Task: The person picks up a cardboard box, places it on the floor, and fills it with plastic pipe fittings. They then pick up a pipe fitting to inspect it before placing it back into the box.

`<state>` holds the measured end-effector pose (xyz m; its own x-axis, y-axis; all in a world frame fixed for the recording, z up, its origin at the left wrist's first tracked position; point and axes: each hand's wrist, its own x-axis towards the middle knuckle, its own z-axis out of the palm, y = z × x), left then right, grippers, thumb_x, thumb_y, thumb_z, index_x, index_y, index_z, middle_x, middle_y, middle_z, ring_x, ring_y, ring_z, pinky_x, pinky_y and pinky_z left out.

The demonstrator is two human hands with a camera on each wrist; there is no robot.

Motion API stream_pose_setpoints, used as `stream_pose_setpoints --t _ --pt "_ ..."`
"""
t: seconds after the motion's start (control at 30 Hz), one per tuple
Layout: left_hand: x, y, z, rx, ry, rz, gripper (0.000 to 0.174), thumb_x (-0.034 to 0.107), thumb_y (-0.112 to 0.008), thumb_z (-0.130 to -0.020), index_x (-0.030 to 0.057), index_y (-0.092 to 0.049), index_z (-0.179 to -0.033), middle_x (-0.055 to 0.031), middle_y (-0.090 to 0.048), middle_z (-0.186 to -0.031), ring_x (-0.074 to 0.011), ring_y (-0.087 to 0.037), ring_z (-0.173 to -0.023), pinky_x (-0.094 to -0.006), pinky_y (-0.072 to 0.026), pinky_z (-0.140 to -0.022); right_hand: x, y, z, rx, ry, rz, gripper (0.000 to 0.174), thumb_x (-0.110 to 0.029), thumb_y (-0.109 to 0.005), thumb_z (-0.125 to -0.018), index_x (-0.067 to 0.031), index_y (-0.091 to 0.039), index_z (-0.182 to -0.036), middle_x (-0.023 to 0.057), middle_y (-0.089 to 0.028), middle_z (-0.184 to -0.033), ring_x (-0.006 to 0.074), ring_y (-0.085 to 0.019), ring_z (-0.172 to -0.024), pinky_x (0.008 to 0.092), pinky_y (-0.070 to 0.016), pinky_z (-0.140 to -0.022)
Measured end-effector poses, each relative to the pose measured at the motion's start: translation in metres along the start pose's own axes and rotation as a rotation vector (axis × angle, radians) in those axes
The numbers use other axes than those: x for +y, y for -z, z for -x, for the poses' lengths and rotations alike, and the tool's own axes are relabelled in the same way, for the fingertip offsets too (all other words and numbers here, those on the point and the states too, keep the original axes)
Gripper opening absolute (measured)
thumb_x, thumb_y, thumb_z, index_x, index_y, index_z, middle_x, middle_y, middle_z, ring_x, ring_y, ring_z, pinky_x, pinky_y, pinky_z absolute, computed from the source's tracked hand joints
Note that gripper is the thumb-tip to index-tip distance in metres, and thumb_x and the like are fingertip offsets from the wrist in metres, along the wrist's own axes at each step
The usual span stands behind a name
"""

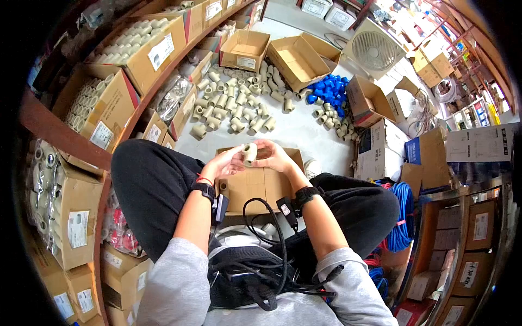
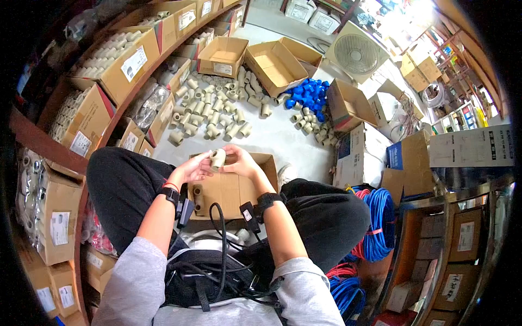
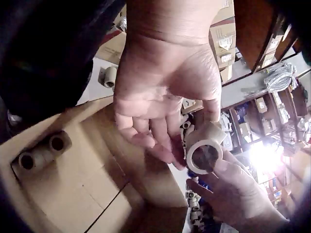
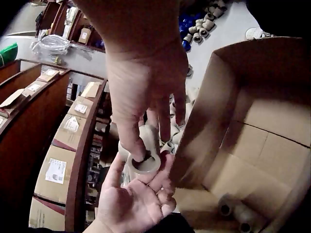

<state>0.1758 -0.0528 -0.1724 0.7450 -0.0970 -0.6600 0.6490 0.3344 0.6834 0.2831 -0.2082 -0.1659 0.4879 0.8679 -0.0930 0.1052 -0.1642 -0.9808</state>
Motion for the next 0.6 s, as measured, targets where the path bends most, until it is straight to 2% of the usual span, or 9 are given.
stream_pose_setpoints --t 0.1,0.13,0.23,0.33,0.43,0.47,0.6 --pt "0.000 0.004 0.003 -0.048 0.000 0.053 0.051 0.054 -0.041 -0.070 0.0088 -0.050 -0.091 -0.0009 -0.053 -0.077 -0.0115 -0.049 -0.071 -0.0201 -0.0350 -0.056 0.002 -0.004 0.000 -0.073 -0.025 -0.108 0.057 -0.003 -0.066 -0.056 -0.0056 -0.039 -0.106 0.0052 -0.046 -0.098 0.0180 -0.046 -0.093 0.0290 -0.0384 -0.078" --pt "-0.003 0.007 0.001 -0.062 -0.005 0.088 0.048 0.052 -0.045 -0.069 0.0094 -0.051 -0.089 -0.0001 -0.052 -0.079 -0.0120 -0.048 -0.071 -0.0210 -0.0316 -0.057 -0.002 -0.006 0.000 -0.078 -0.044 -0.129 0.059 0.000 -0.066 -0.055 -0.0062 -0.038 -0.107 0.0052 -0.046 -0.099 0.0178 -0.045 -0.093 0.0290 -0.0381 -0.078" --pt "-0.007 0.012 -0.003 -0.030 -0.019 0.111 0.046 0.052 -0.045 -0.069 0.0105 -0.052 -0.089 0.0009 -0.052 -0.079 -0.0112 -0.047 -0.069 -0.0212 -0.0315 -0.059 -0.002 -0.011 -0.004 -0.093 -0.051 -0.132 0.059 -0.006 -0.066 -0.059 -0.0044 -0.036 -0.109 0.0078 -0.045 -0.103 0.0178 -0.046 -0.093 0.0289 -0.0383 -0.078" --pt "-0.010 0.013 -0.003 0.039 -0.067 0.128 0.044 0.049 -0.048 -0.068 0.0132 -0.050 -0.093 0.0008 -0.050 -0.082 -0.0107 -0.045 -0.071 -0.0213 -0.0312 -0.061 -0.007 -0.017 -0.002 0.033 -0.186 -0.172 0.059 -0.015 -0.064 -0.063 -0.0024 -0.033 -0.112 0.0102 -0.046 -0.103 0.0169 -0.047 -0.091 0.0273 -0.0399 -0.075" --pt "-0.011 0.015 0.002 0.055 -0.096 0.113 0.042 0.046 -0.050 -0.069 0.0150 -0.047 -0.098 0.0004 -0.049 -0.086 -0.0112 -0.044 -0.076 -0.0224 -0.0317 -0.062 -0.002 -0.023 -0.008 0.061 -0.330 -0.299 0.062 -0.025 -0.066 -0.062 0.0004 -0.036 -0.110 0.0114 -0.049 -0.098 0.0155 -0.048 -0.087 0.0250 -0.0418 -0.070" --pt "-0.011 0.016 0.003 0.058 -0.102 0.112 0.042 0.045 -0.051 -0.070 0.0143 -0.047 -0.098 0.0004 -0.048 -0.087 -0.0113 -0.045 -0.076 -0.0226 -0.0320 -0.062 0.000 -0.025 -0.008 0.058 -0.318 -0.306 0.055 -0.025 -0.065 -0.063 0.0002 -0.040 -0.106 0.0094 -0.052 -0.093 0.0138 -0.049 -0.085 0.0236 -0.0422 -0.068" --pt "-0.016 0.020 0.002 0.076 -0.090 0.114 0.041 0.041 -0.051 -0.071 0.0113 -0.046 -0.098 -0.0001 -0.047 -0.089 -0.0115 -0.046 -0.077 -0.0231 -0.0333 -0.062 0.008 -0.031 -0.012 0.019 -0.376 -0.325 0.045 -0.021 -0.060 -0.068 -0.0025 -0.042 -0.105 0.0051 -0.051 -0.093 0.0112 -0.049 -0.083 0.0234 -0.0419 -0.069"
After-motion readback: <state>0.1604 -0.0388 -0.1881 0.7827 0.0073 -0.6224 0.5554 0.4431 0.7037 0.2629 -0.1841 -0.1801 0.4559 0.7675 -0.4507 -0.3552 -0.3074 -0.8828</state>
